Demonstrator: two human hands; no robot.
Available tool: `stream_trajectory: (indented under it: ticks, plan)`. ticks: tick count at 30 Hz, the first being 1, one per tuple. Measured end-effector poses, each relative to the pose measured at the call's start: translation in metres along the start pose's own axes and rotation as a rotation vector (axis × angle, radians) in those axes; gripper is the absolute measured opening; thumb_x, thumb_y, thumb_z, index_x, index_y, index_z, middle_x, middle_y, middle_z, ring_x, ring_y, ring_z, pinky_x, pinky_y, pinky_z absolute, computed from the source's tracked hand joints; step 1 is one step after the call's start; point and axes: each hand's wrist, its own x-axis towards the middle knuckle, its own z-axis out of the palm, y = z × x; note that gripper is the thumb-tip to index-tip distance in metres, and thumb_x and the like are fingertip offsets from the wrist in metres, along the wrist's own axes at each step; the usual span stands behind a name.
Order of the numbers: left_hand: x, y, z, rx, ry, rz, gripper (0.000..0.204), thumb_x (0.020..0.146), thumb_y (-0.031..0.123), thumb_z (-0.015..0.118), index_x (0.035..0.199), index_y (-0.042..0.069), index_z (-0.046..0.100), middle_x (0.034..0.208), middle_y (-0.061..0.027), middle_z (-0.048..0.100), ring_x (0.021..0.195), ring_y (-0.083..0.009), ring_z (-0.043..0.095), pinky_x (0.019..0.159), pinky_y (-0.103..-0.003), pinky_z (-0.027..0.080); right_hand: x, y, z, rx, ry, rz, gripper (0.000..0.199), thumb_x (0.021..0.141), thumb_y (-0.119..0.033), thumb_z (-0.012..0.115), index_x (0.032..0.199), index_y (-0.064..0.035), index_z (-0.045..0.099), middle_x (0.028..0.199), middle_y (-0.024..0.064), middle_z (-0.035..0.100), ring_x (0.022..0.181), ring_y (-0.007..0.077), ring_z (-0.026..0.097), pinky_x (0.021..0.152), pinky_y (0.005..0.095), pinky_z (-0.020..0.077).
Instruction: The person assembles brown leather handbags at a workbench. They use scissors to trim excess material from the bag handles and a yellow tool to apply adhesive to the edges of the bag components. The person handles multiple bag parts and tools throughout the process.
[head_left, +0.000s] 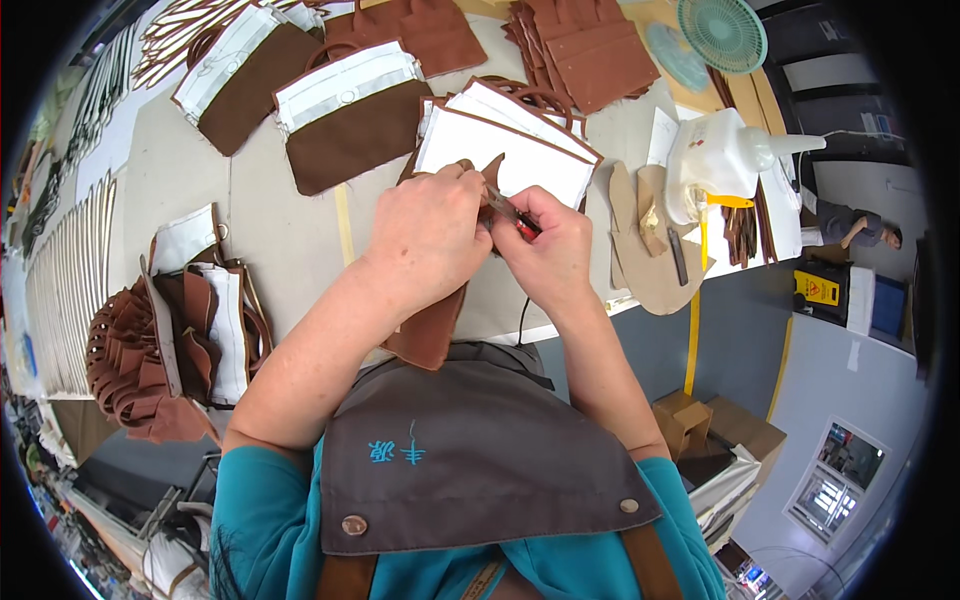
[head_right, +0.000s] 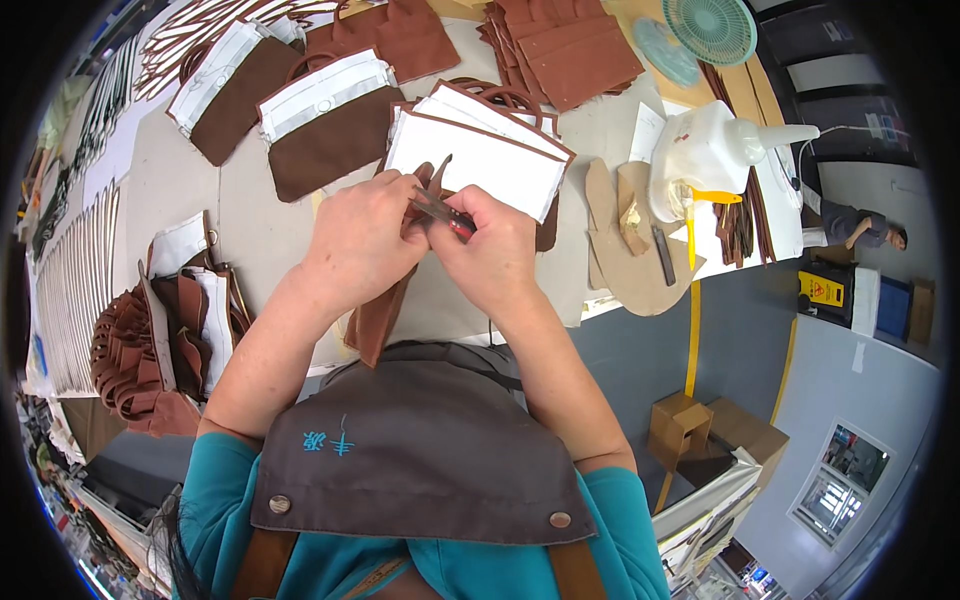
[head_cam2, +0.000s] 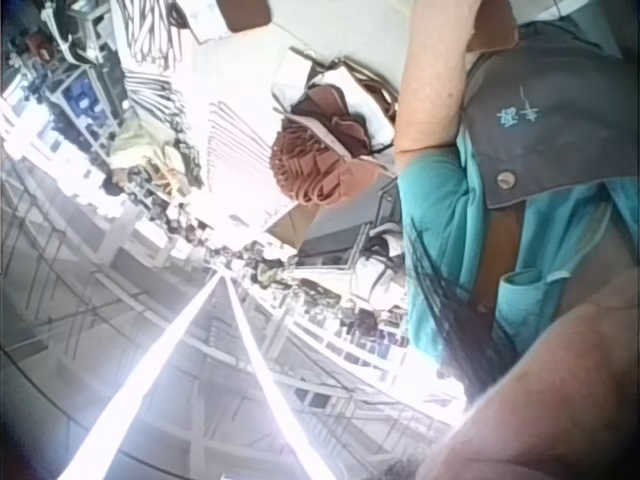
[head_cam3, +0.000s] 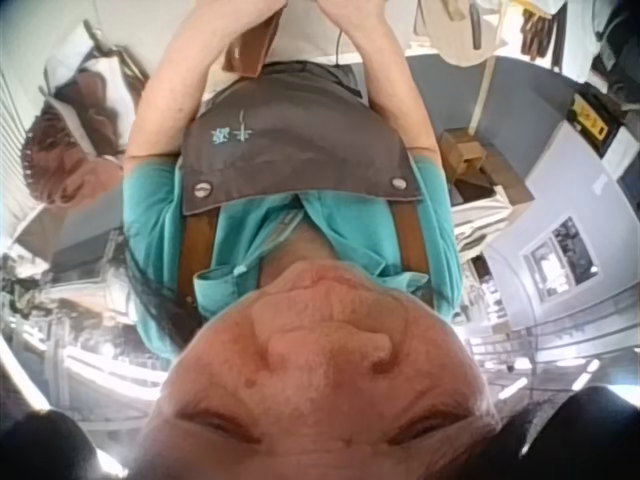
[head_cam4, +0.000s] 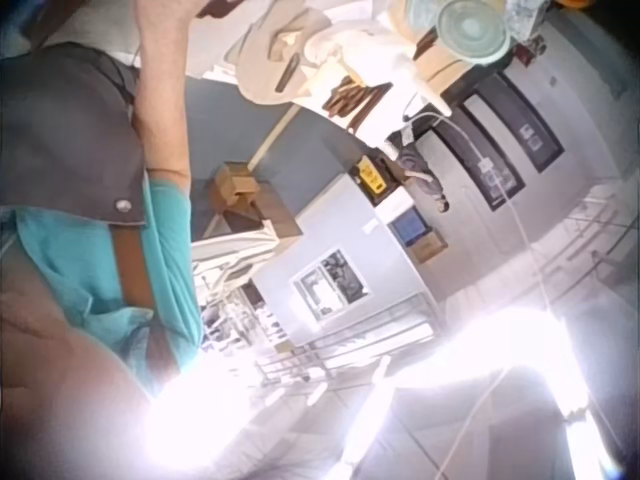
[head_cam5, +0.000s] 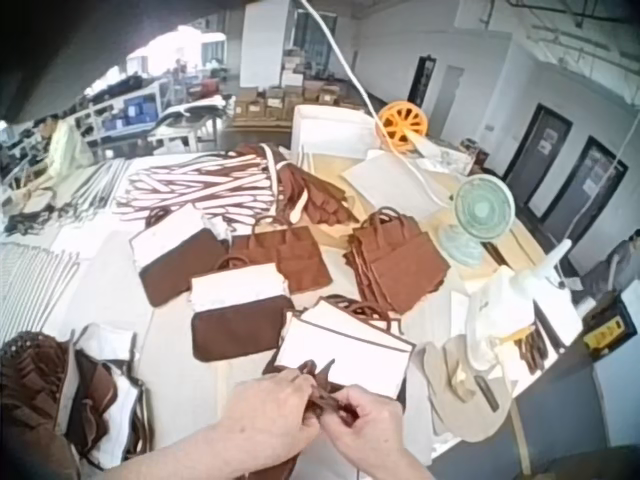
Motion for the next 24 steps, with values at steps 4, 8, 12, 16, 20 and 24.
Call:
stream_trajectory:
  ticks: [4,8,12,16,20,24]
  plan:
    - [0.002,0.000,0.000,0.031,-0.022,-0.022,0.014,0.073,0.010,0.062,0.085,0.002,0.062,0.088,-0.0133,0.063,0.079,-0.0311,0.064,0.071,-0.042,0.052,0.001,-0.001,0.002,-0.040,0.016,-0.040,0.009,0.073,-0.007,0.070,0.077,-0.0023,0.063,0.060,0.0057,0.061,0.052,0.0107,0.055,0.051,0.0250,0.0450]
    - [0.001,-0.008,0.000,-0.085,0.050,-0.045,0.010,0.073,0.008,0.061,0.081,0.001,0.064,0.082,-0.0139,0.064,0.074,-0.0306,0.064,0.068,-0.039,0.052,0.000,0.011,0.012,0.194,0.035,0.000,0.009,0.075,-0.006,0.069,0.078,-0.0010,0.062,0.061,0.0032,0.061,0.053,0.0076,0.054,0.051,0.0239,0.0440]
    - [0.000,-0.009,-0.001,-0.147,0.083,-0.044,0.008,0.071,0.004,0.063,0.078,0.000,0.064,0.076,-0.0133,0.064,0.066,-0.0263,0.064,0.064,-0.036,0.051,-0.002,0.015,0.008,0.437,-0.022,0.132,0.011,0.077,-0.005,0.067,0.082,0.0007,0.058,0.066,0.0014,0.062,0.059,0.0040,0.053,0.055,0.0217,0.0438]
    - [0.000,-0.011,0.001,-0.166,0.071,-0.042,0.007,0.071,0.005,0.063,0.076,-0.001,0.061,0.075,-0.0131,0.064,0.065,-0.0264,0.064,0.064,-0.036,0.051,0.004,0.005,0.006,0.439,-0.088,0.182,0.016,0.076,-0.004,0.066,0.084,-0.0008,0.052,0.069,0.0005,0.060,0.063,0.0030,0.051,0.058,0.0203,0.0433]
    - [0.000,-0.007,-0.008,-0.072,-0.030,-0.006,0.007,0.072,0.005,0.062,0.076,0.000,0.062,0.071,-0.0141,0.063,0.066,-0.0286,0.064,0.065,-0.037,0.051,0.007,0.006,0.008,0.373,-0.168,0.199,0.019,0.075,0.000,0.064,0.085,-0.0049,0.049,0.071,-0.0024,0.054,0.061,0.0013,0.043,0.053,0.0179,0.0348]
    - [0.005,-0.004,-0.010,0.011,-0.094,-0.005,0.006,0.071,0.004,0.061,0.075,0.000,0.062,0.067,-0.0145,0.063,0.065,-0.0301,0.064,0.064,-0.037,0.050,0.003,0.006,0.011,0.340,-0.152,0.152,0.019,0.074,0.000,0.063,0.086,-0.0049,0.049,0.071,-0.0023,0.055,0.062,0.0019,0.045,0.054,0.0183,0.0362]
